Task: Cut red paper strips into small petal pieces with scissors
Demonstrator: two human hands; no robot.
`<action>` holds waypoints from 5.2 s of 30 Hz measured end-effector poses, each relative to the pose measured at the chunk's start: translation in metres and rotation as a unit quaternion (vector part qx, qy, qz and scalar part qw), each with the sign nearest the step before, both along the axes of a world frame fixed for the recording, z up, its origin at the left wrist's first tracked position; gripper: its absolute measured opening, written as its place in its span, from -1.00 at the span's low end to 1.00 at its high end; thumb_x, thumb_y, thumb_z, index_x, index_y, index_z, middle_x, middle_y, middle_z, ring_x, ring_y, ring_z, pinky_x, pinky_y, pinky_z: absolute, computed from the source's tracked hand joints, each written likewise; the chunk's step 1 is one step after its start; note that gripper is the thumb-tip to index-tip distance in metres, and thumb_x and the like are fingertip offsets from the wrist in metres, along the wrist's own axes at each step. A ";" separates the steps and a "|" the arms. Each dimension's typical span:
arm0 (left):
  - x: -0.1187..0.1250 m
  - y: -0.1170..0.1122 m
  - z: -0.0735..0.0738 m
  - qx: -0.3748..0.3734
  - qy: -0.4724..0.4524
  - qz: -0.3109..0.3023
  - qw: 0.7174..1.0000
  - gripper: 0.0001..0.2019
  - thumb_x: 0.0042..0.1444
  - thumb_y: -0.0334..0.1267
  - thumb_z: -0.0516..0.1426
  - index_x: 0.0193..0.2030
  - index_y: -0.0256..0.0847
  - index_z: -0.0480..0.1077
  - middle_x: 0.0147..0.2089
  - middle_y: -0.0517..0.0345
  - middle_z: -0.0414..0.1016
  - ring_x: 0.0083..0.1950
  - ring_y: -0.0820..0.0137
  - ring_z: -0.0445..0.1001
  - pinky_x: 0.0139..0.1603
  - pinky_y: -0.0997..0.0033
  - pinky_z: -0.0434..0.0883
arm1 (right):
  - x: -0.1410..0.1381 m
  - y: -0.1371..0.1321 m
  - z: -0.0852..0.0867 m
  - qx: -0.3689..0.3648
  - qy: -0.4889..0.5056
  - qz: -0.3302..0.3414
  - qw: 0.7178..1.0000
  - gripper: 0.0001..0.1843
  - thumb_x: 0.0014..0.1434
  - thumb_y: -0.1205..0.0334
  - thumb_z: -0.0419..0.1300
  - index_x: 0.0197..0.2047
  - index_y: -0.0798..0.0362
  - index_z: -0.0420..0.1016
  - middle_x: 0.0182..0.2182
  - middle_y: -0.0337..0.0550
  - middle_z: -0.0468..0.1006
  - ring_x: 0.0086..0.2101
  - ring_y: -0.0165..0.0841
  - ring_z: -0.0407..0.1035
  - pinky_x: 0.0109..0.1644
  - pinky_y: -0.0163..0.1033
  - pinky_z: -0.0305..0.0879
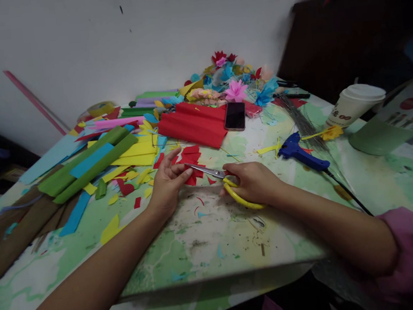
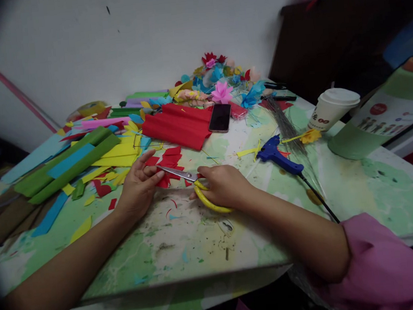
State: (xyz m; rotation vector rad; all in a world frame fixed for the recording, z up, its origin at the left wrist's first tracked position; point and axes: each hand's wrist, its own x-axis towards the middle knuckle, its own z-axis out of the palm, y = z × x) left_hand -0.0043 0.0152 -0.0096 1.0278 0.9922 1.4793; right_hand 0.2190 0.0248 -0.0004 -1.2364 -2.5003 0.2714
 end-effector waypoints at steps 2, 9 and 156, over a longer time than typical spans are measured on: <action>0.000 0.001 0.000 -0.007 0.002 0.005 1.000 -0.37 -0.16 -0.42 0.33 0.11 -0.13 0.29 -0.43 0.36 0.44 -0.45 0.60 0.43 -0.38 0.63 0.40 | 0.000 0.000 0.000 -0.006 0.013 -0.008 1.000 -0.57 0.10 -0.15 0.15 -0.23 0.07 0.44 -0.49 -0.16 0.48 -0.50 -0.39 0.26 -0.43 -0.32 -0.02; 0.012 -0.010 -0.005 -0.015 0.070 -0.063 0.995 -0.30 -0.15 -0.41 0.32 0.16 -0.13 0.18 -0.37 0.28 0.45 -0.33 0.50 0.46 -0.33 0.54 0.41 | -0.010 0.001 0.002 -0.105 0.209 -0.015 0.972 -0.61 0.01 0.02 0.28 -0.16 0.09 0.46 -0.58 -0.34 0.32 -0.56 -0.48 0.11 -0.48 -0.34 -0.02; -0.001 0.000 -0.003 0.037 0.049 0.029 0.998 -0.43 -0.13 -0.43 0.29 0.07 -0.13 0.28 -0.39 0.30 0.46 -0.37 0.54 0.45 -0.34 0.57 0.39 | 0.003 0.000 0.005 0.001 -0.050 -0.006 0.999 -0.46 0.10 -0.25 0.10 -0.11 0.04 0.44 -0.31 -0.07 0.61 -0.36 -0.26 0.44 -0.41 -0.28 -0.02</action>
